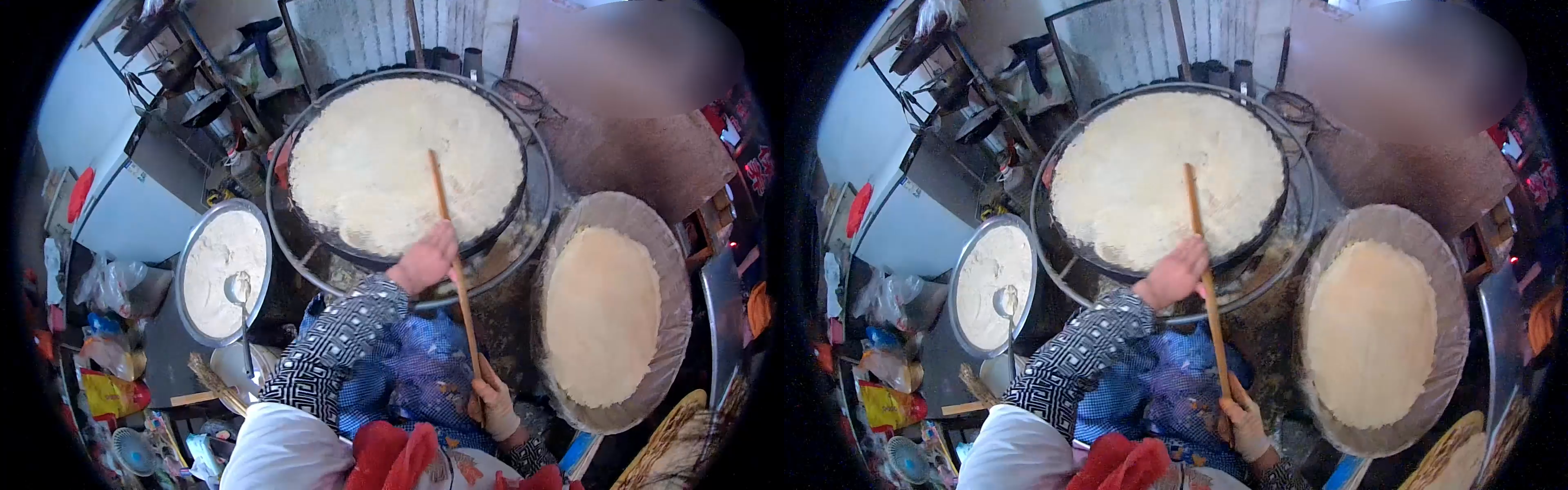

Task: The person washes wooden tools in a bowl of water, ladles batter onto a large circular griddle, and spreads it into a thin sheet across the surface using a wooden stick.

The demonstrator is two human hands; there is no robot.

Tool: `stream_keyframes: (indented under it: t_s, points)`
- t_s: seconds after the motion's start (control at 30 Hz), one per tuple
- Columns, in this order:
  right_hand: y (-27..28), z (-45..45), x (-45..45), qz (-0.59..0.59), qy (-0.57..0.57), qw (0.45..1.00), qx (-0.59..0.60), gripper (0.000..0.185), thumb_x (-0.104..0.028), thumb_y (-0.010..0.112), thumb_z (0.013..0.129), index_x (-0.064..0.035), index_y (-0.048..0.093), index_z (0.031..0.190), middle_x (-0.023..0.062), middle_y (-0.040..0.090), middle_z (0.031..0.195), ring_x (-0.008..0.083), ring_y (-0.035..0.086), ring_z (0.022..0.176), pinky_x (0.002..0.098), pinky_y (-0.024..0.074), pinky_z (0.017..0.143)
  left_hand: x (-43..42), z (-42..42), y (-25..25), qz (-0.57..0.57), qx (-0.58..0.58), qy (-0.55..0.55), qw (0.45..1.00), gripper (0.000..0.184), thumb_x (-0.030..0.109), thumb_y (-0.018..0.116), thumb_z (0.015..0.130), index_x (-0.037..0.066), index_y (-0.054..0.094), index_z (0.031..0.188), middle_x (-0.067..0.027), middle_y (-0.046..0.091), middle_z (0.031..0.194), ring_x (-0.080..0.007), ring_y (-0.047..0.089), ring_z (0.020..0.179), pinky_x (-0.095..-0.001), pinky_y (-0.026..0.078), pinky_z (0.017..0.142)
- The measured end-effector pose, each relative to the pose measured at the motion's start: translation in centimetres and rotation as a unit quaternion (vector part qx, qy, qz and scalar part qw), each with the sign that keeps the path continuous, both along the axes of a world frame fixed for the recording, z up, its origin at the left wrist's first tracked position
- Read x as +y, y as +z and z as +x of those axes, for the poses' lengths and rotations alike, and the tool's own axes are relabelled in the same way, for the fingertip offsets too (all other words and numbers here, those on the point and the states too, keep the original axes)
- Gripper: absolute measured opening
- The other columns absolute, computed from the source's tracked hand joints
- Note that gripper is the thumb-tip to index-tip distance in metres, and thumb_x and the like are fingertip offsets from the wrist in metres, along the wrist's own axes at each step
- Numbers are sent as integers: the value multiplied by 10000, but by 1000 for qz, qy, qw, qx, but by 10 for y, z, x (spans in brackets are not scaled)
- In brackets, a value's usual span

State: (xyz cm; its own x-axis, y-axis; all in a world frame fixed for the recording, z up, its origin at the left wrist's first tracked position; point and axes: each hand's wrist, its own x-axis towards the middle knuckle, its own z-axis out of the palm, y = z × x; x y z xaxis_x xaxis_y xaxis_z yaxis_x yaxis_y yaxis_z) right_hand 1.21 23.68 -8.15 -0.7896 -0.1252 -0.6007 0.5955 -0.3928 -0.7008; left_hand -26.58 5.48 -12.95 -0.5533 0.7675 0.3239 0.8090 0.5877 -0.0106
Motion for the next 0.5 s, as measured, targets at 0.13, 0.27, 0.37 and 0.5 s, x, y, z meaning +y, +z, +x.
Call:
stream_keyframes:
  t_s: [0.13,0.27,0.37,0.5]
  points:
    - [-28,-21,-11,-49,95,994,4,620,-152,613,914,-33,348,1461,16,588,938,68,525,646,227,423,544,-72,19,23,43,2,88,995,522,314,578,840,-89,517,1166,-271,514,1267,-406,443,1278,-464,328,1119]
    - [-36,-46,-67,23,158,982,99,579,-143,645,889,-57,435,1422,-11,595,1009,44,503,735,196,423,643,-171,37,6,29,14,168,985,615,342,620,792,-90,492,1210,-276,505,1258,-438,450,1241,-494,347,1086]
    - [-20,-57,-93,49,216,968,121,589,-178,635,902,-109,414,1444,-50,558,825,26,462,572,201,393,502,-225,64,21,-12,-1,228,974,882,585,542,709,-92,458,1268,-250,466,1334,-405,383,1310,-517,243,1133]
    - [-10,-30,-63,188,206,939,202,583,-276,578,940,-72,386,1452,65,639,1132,97,582,928,259,455,843,-171,63,52,-10,-18,203,979,950,627,527,720,-59,382,1361,-243,392,1422,-373,330,1367,-531,203,1144]
